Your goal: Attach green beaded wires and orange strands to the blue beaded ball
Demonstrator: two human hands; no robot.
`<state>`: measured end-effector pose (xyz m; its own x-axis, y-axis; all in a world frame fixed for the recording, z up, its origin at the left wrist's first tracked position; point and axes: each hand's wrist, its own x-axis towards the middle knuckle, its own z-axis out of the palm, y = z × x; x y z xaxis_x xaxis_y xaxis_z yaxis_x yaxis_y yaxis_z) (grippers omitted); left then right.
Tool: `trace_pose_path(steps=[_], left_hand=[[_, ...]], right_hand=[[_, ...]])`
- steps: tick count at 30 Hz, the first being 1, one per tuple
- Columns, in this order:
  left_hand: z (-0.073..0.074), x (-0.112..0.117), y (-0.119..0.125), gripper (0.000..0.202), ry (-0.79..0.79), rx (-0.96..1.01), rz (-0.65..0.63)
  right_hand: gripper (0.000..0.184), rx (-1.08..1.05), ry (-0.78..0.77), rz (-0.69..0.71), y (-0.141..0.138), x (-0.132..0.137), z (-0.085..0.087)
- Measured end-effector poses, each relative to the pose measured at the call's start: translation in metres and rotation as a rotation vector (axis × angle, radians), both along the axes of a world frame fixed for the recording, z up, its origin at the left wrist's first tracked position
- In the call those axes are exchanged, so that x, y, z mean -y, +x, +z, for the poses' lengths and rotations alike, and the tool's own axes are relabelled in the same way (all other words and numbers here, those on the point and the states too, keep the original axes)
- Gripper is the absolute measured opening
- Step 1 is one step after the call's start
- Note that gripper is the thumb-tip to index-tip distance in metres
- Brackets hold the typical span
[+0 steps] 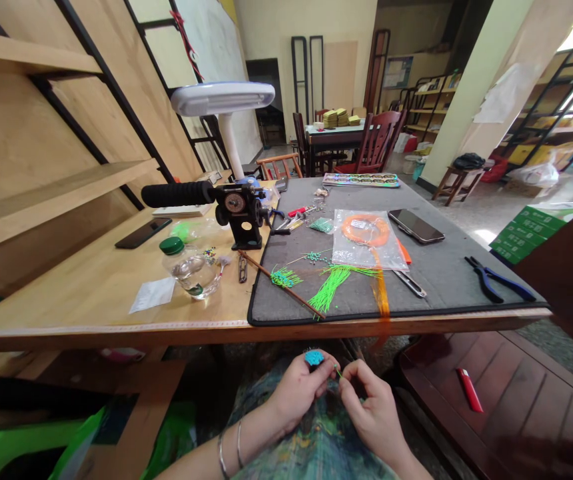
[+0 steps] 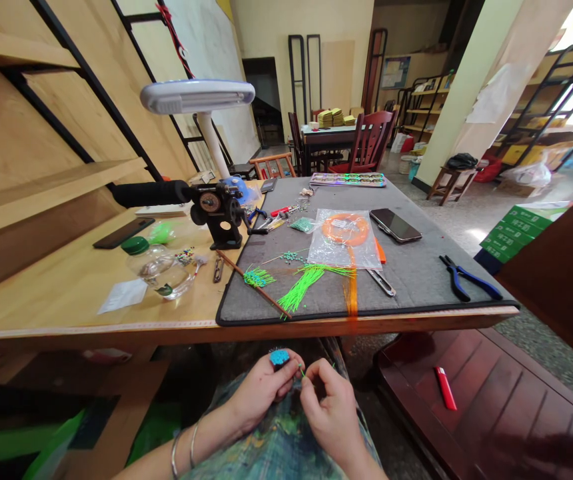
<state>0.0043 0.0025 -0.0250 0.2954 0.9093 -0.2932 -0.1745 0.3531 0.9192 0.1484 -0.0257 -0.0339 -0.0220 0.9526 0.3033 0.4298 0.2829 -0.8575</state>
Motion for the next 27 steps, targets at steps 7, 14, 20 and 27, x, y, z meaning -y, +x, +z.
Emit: trace_pose_path(steps=[7,14,20,27], left_hand=[[0.001,0.0,0.001,0.047,0.063,-0.054,-0.003],[-0.002,0.0,0.0,0.044,0.117,-0.082,-0.015],[0.001,0.001,-0.001,0.042,0.187,-0.126,-0.04],[0.0,0.002,-0.002,0.028,0.255,-0.163,-0.022]], right_hand=[[0.02,-0.026,-0.036,0.032,0.0,0.0,-0.004],[0.018,-0.053,-0.066,0.03,0.0,-0.002,-0.007],[0.019,-0.089,-0.09,0.018,0.0,-0.001,-0.005],[0.022,-0.078,-0.096,0.014,0.0,-0.001,-0.01]])
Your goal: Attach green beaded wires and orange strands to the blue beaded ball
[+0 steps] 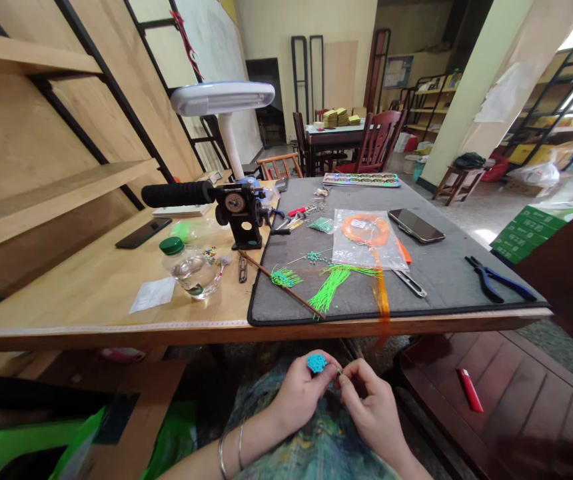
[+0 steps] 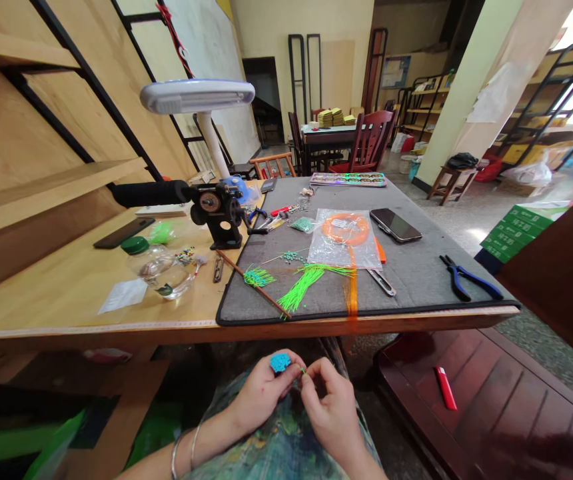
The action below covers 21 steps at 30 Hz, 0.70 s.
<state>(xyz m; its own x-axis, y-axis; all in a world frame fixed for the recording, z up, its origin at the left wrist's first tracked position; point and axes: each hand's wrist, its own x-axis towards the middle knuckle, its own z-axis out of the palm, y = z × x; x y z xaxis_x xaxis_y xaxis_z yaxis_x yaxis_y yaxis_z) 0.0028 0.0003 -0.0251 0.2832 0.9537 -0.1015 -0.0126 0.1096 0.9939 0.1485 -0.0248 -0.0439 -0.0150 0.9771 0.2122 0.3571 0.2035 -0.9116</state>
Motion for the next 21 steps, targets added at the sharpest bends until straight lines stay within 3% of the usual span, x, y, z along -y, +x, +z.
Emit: trace_pose_path(steps=[6,14,21], left_hand=[[0.005,0.0,-0.001,0.018,0.118,-0.095,0.064],[0.011,0.001,-0.002,0.02,0.26,-0.184,0.122],[0.01,-0.001,-0.001,0.015,0.281,-0.212,0.141]], right_hand=[[0.023,-0.029,-0.013,0.014,0.001,0.001,-0.003],[0.022,0.059,0.056,-0.013,0.005,-0.002,-0.001],[0.02,0.095,0.091,0.017,0.008,-0.002,-0.003]])
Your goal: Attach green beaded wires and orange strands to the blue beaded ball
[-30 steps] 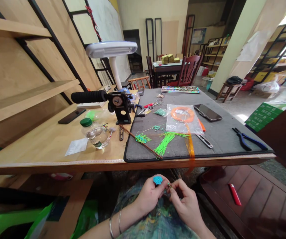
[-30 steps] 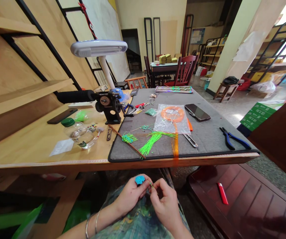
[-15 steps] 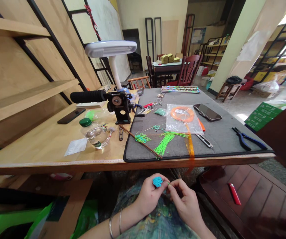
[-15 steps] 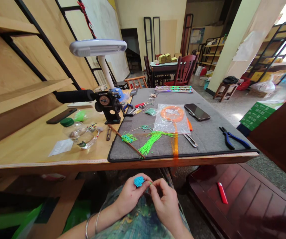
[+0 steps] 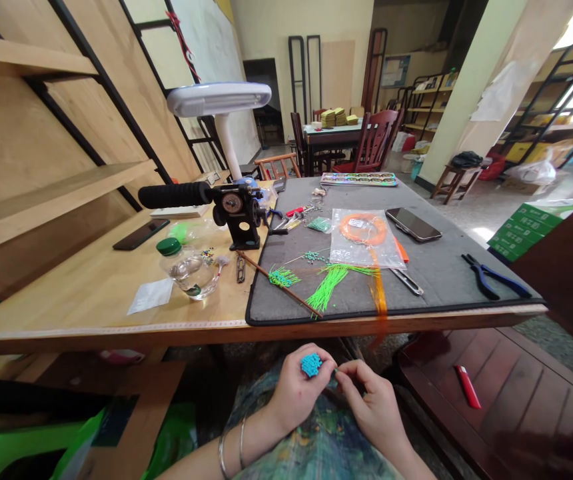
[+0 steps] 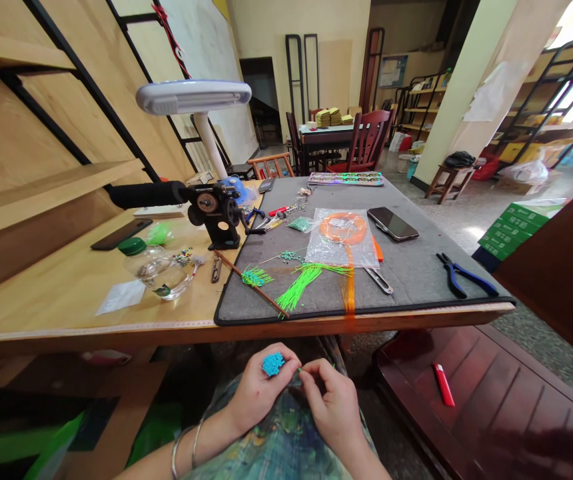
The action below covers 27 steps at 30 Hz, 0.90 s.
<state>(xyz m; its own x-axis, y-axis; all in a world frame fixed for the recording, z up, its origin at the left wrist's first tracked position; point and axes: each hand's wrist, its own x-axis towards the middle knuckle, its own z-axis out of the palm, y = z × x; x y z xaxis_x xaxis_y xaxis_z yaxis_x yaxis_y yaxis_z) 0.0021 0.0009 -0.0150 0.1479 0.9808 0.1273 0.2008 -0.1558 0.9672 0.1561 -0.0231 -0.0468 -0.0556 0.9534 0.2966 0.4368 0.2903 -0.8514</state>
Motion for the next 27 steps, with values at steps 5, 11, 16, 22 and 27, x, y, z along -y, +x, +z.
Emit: trace_pose_path(steps=[5,11,16,22,27], left_hand=[[0.004,0.0,0.001,0.017,0.067,-0.009,0.009],[0.013,0.001,0.006,0.016,0.147,-0.003,-0.05],[0.016,-0.001,0.011,0.017,0.151,0.009,-0.069],[0.01,-0.009,0.014,0.019,0.047,0.111,-0.157],[0.005,-0.018,0.02,0.025,-0.045,0.149,-0.389]], right_hand=[[0.015,0.102,0.242,-0.173,0.011,0.003,0.008],[0.019,-0.071,0.134,-0.11,0.01,0.006,0.011],[0.026,-0.337,-0.138,-0.057,0.003,0.004,0.009],[0.035,-0.642,-0.295,-0.046,0.01,0.007,0.02],[0.031,-0.9,-0.331,-0.048,0.019,0.008,0.025]])
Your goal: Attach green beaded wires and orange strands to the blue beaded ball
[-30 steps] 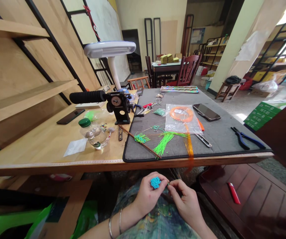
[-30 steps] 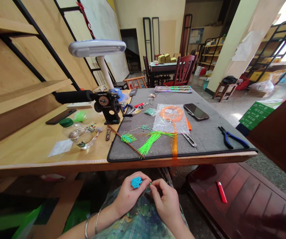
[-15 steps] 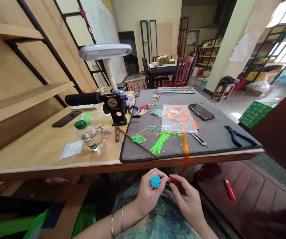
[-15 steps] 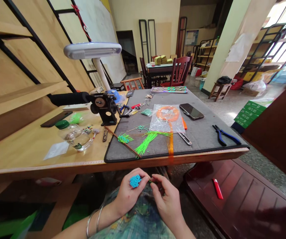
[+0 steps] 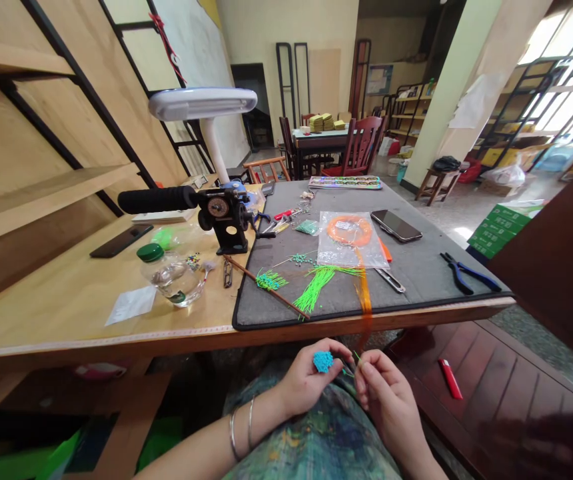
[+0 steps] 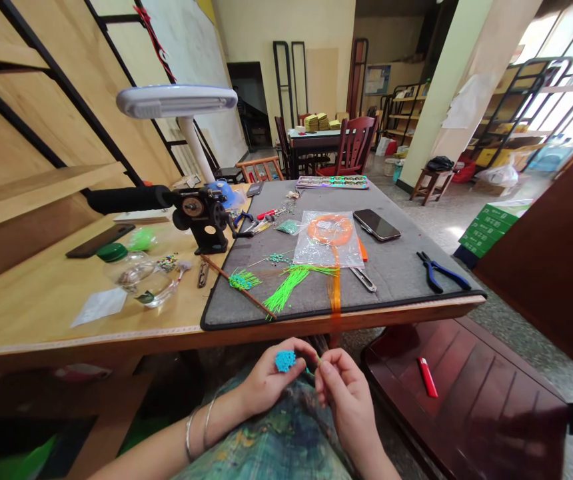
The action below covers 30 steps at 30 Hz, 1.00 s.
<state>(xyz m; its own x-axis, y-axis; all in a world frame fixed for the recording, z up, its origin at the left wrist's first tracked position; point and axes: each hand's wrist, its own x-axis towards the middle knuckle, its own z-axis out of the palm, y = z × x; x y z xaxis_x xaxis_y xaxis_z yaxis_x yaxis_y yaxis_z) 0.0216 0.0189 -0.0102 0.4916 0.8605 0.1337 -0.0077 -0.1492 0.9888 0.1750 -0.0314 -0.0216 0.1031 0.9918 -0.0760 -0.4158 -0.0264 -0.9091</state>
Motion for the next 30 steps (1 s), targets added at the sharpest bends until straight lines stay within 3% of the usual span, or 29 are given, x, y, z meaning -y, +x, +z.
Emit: trace_pose_path(steps=[8,13,18,21,24,30], left_hand=[[-0.005,-0.005,0.008,0.029,0.098,-0.117,-0.077],[-0.006,-0.005,0.008,0.026,0.067,-0.099,-0.094],[-0.005,-0.006,0.008,0.026,-0.091,0.022,0.014],[-0.006,-0.004,0.008,0.028,-0.215,0.081,0.039],[-0.006,-0.002,0.008,0.032,-0.319,0.107,0.022],[-0.005,-0.002,0.009,0.037,-0.353,0.132,0.027]], right_hand=[[0.029,-0.061,0.009,-0.049,0.005,-0.001,0.003],[0.026,-0.085,0.024,-0.048,0.006,0.001,0.001],[0.025,0.189,0.098,-0.164,0.005,0.003,-0.005],[0.028,0.364,0.14,-0.121,0.002,0.006,-0.012],[0.028,0.435,0.172,-0.081,-0.002,0.009,-0.019],[0.026,0.524,0.2,-0.087,-0.006,0.006,-0.021]])
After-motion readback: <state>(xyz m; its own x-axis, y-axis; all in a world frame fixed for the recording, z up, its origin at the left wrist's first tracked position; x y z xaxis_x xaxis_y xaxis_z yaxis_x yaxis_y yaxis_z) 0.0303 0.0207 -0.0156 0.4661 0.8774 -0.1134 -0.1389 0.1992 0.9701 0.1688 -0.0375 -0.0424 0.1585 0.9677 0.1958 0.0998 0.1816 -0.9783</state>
